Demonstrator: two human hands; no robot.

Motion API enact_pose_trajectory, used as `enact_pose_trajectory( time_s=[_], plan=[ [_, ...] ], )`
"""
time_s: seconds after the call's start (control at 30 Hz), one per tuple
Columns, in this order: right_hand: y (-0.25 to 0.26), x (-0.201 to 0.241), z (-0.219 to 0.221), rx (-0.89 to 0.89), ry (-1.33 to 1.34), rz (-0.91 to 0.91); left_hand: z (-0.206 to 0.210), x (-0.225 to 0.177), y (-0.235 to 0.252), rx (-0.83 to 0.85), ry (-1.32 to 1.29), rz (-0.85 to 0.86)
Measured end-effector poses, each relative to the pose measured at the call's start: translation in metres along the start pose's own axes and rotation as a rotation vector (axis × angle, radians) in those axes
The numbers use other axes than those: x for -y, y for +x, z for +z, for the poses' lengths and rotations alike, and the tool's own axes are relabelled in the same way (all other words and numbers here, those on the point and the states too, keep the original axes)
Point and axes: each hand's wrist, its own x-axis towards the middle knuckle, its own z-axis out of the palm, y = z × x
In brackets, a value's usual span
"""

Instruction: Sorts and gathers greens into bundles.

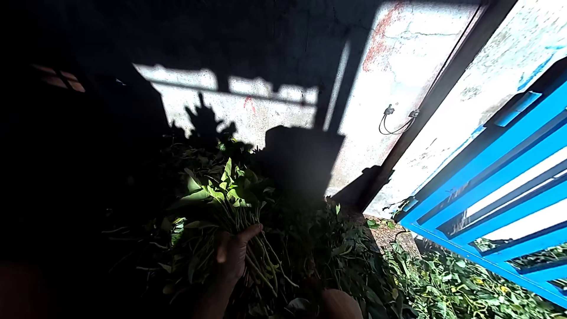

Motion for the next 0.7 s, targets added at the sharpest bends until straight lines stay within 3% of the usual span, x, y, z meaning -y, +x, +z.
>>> enact_pose_trajectory(
  time_s=[0.03,0.1,0.2,0.27,0.37,0.6,0.7],
  plan=[
    [-0.001,-0.001,-0.002,0.049,-0.046,0.081,0.001,0.000,-0.001,0.019,0.021,-0.014],
    [-0.001,0.000,-0.003,-0.087,-0.014,0.057,0.003,0.005,-0.005,0.055,0.080,-0.056],
    [0.008,0.021,0.006,-0.570,0.257,-0.280,0.005,0.014,-0.012,0.128,0.155,-0.111],
    [0.021,0.042,0.013,-0.777,0.501,-0.484,0.007,0.017,-0.014,0.168,0.166,-0.134],
    [0.033,0.061,0.015,-0.851,0.711,-0.599,0.005,0.017,-0.013,0.203,0.133,-0.143],
    [0.036,0.070,0.006,-0.873,0.651,-0.637,0.001,0.013,-0.019,0.310,0.174,-0.140],
    [0.034,0.073,0.002,-0.835,0.549,-0.603,0.003,0.015,-0.022,0.188,0.175,-0.119]
  ],
)
